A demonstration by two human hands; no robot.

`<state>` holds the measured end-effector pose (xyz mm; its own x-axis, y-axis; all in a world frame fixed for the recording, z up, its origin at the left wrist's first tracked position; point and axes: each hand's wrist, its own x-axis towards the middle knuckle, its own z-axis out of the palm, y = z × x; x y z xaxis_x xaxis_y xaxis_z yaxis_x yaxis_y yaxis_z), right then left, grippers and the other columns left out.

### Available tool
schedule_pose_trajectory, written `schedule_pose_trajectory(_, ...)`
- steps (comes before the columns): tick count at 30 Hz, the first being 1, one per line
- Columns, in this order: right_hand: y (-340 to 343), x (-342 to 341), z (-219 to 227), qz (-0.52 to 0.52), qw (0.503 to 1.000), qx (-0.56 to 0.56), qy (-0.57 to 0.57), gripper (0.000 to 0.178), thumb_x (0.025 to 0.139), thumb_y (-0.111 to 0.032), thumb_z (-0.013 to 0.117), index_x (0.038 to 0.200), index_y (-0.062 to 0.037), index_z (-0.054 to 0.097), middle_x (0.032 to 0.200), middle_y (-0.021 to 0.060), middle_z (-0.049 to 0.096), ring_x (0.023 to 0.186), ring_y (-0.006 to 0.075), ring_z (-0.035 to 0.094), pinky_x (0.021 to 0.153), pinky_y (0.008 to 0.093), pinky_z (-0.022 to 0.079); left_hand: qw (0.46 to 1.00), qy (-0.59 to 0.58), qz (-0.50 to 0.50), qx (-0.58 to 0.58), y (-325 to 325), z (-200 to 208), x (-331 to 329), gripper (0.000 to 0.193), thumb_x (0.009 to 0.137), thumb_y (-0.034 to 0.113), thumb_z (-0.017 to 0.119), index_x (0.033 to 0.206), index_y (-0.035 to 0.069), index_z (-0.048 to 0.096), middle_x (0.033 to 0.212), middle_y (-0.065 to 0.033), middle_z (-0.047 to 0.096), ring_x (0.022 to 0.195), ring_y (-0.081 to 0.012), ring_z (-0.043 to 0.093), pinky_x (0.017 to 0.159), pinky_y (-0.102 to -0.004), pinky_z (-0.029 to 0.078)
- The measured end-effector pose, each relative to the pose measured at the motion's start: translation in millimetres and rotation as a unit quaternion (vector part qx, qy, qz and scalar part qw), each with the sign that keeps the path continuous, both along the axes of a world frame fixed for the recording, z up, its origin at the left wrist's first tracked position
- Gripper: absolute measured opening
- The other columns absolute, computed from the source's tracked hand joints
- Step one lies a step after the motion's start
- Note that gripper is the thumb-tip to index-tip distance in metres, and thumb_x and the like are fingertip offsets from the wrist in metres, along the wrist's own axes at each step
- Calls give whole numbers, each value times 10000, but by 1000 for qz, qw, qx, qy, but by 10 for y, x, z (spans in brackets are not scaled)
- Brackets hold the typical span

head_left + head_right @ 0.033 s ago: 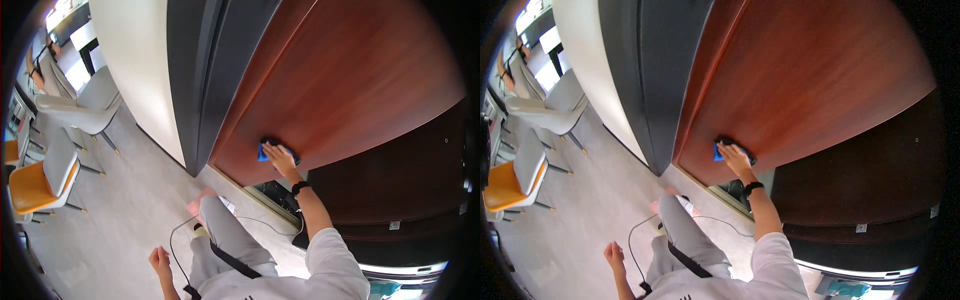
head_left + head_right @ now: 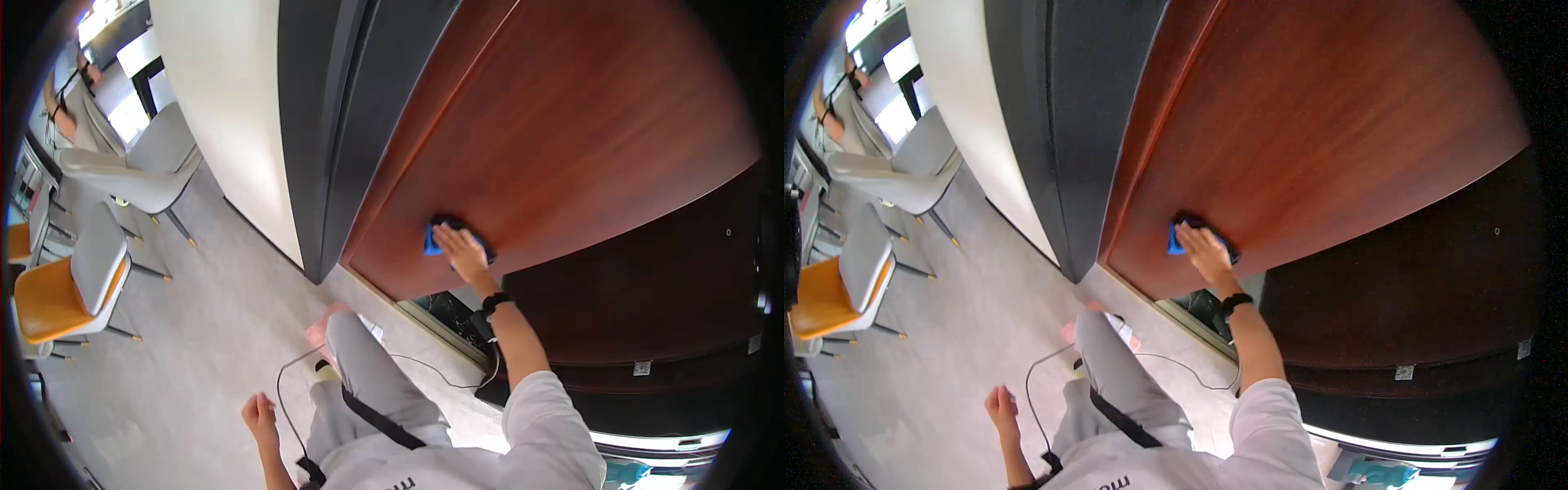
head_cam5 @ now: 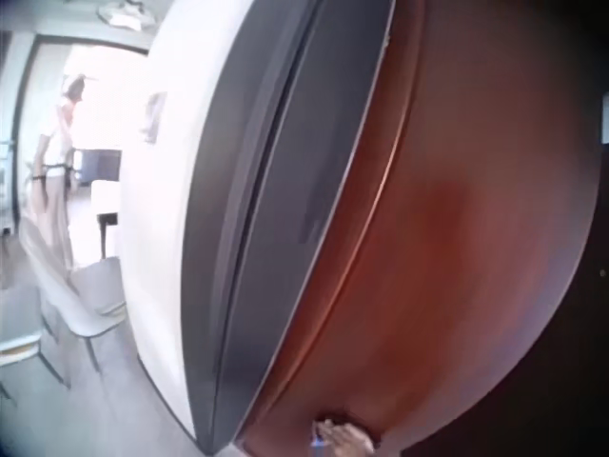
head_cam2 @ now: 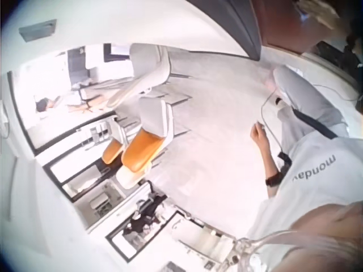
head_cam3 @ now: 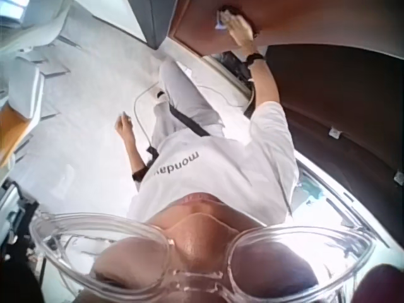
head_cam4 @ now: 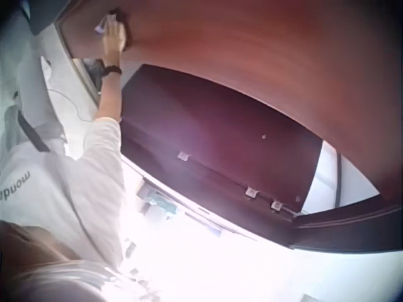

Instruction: Wiping down a wooden door and its frame using a blue microfiber cloth.

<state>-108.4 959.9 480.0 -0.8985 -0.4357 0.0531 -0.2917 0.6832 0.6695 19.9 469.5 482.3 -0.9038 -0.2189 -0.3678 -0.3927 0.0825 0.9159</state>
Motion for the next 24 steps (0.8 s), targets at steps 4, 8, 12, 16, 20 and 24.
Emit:
schedule_pose_trajectory(4, -6, -55, 1105, -24, 982, -59, 178, 406, 737, -138, 451, 1140, -156, 491, 1281, 33, 367, 1184, 228, 327, 871, 411, 314, 998, 25, -42, 32, 58, 102, -289, 344, 847, 213, 471, 542, 54, 462, 440, 57, 315, 401, -20, 260, 381, -211, 177)
schedule_pose_trajectory(8, -14, -93, 2841, -24, 871, -113, 477, 435, 776, -74, 458, 1206, -139, 440, 1318, 146, 298, 1223, 368, 239, 952, 542, 181, 998, 32, -58, 5, 182, 277, -364, 333, 844, 192, 471, 543, 49, 456, 463, 57, 333, 435, -22, 279, 406, -211, 192)
schedule_pose_trajectory(12, 233, -245, 3257, 35, 758, -110, 642, 324, 800, -166, 469, 1113, -119, 538, 1235, 152, 415, 1150, 435, 322, 918, 539, 250, 996, 11, -92, 18, 466, 64, -281, 323, 841, 162, 464, 543, 40, 467, 492, 57, 333, 469, -29, 277, 431, -222, 193)
schedule_pose_trajectory(16, 209, -566, 2645, 16, 749, -67, 659, 332, 756, -177, 479, 1073, -163, 572, 1148, 102, 511, 1063, 383, 445, 865, 490, 342, 992, -59, -107, 1, 613, -136, -169, 321, 840, 161, 471, 544, 37, 478, 483, 57, 329, 455, -27, 269, 418, -217, 189)
schedule_pose_trajectory(20, -303, -942, 953, -57, 921, -119, 367, 396, 790, -130, 406, 1179, -172, 469, 1220, 57, 447, 1120, 266, 410, 822, 401, 380, 989, -96, -88, -63, 535, -580, 104, 355, 834, 155, 488, 514, 21, 414, 468, 21, 366, 475, -48, 310, 432, -230, 227)
schedule_pose_trajectory(24, -359, -888, -1202, 2, 1000, -5, 2, 443, 743, -156, 431, 1169, -34, 439, 1194, 50, 451, 982, 131, 473, 768, 268, 389, 979, -147, -126, -59, 669, -740, 211, 366, 837, 135, 487, 504, 18, 390, 460, 17, 365, 472, -37, 312, 427, -220, 229)
